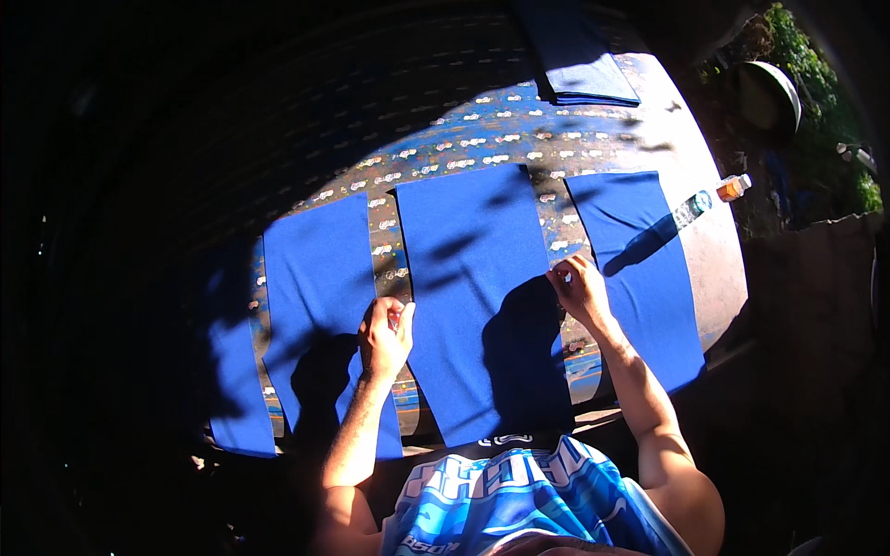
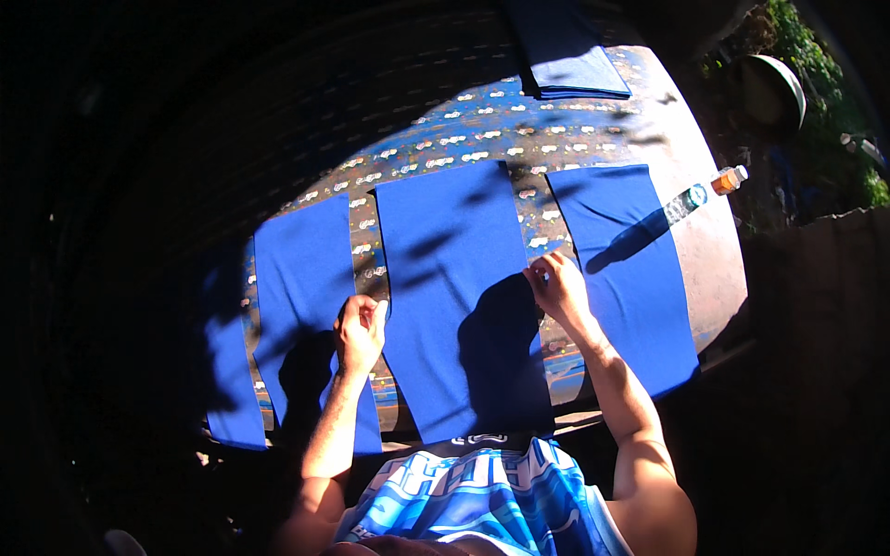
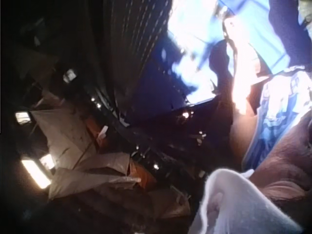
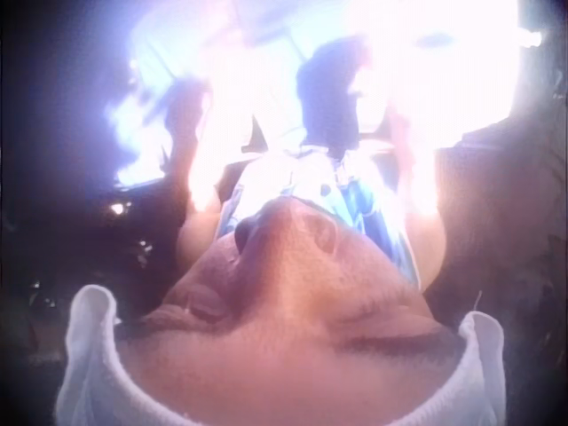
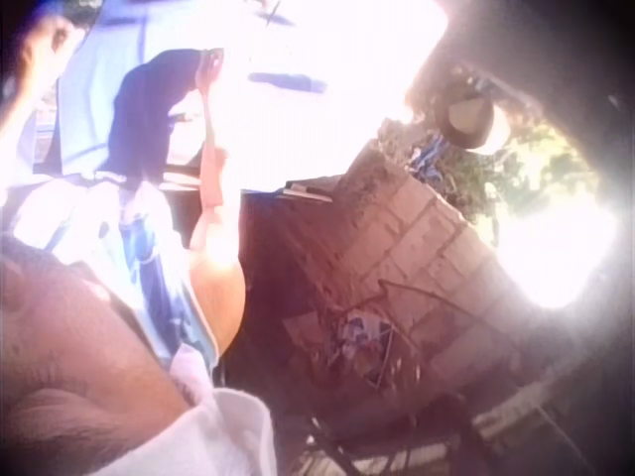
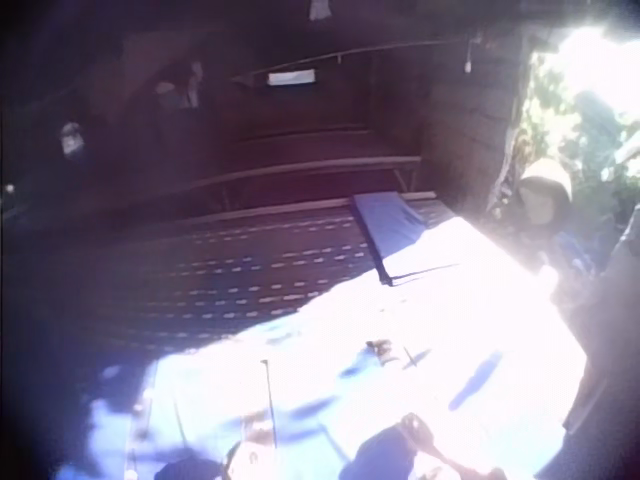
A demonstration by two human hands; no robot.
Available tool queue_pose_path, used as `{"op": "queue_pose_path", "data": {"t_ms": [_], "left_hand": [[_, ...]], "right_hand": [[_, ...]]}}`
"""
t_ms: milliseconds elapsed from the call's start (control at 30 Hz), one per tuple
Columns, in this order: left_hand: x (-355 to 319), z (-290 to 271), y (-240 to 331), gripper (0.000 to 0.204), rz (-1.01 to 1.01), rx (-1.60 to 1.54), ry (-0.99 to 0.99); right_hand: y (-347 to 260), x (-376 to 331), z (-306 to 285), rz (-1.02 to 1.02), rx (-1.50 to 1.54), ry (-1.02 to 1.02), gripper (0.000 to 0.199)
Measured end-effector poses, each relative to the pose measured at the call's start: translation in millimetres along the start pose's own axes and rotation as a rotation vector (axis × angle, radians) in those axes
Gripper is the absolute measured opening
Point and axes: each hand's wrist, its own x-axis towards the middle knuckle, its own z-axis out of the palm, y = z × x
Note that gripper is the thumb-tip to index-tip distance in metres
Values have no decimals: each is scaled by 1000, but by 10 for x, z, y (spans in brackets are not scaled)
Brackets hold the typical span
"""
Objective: The person folds multiple blue fabric pieces on a patterned table surface. They align edges, fold each piece in half, and stack the folded items. The person handles the fabric by hand without tools.
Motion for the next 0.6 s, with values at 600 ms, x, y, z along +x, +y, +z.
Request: {"op": "queue_pose_path", "data": {"t_ms": [600], "left_hand": [[-2132, -430, 325, 31, -417, -190, -502]], "right_hand": [[-506, -2347, -831, 169, 252, -500, 35]]}}
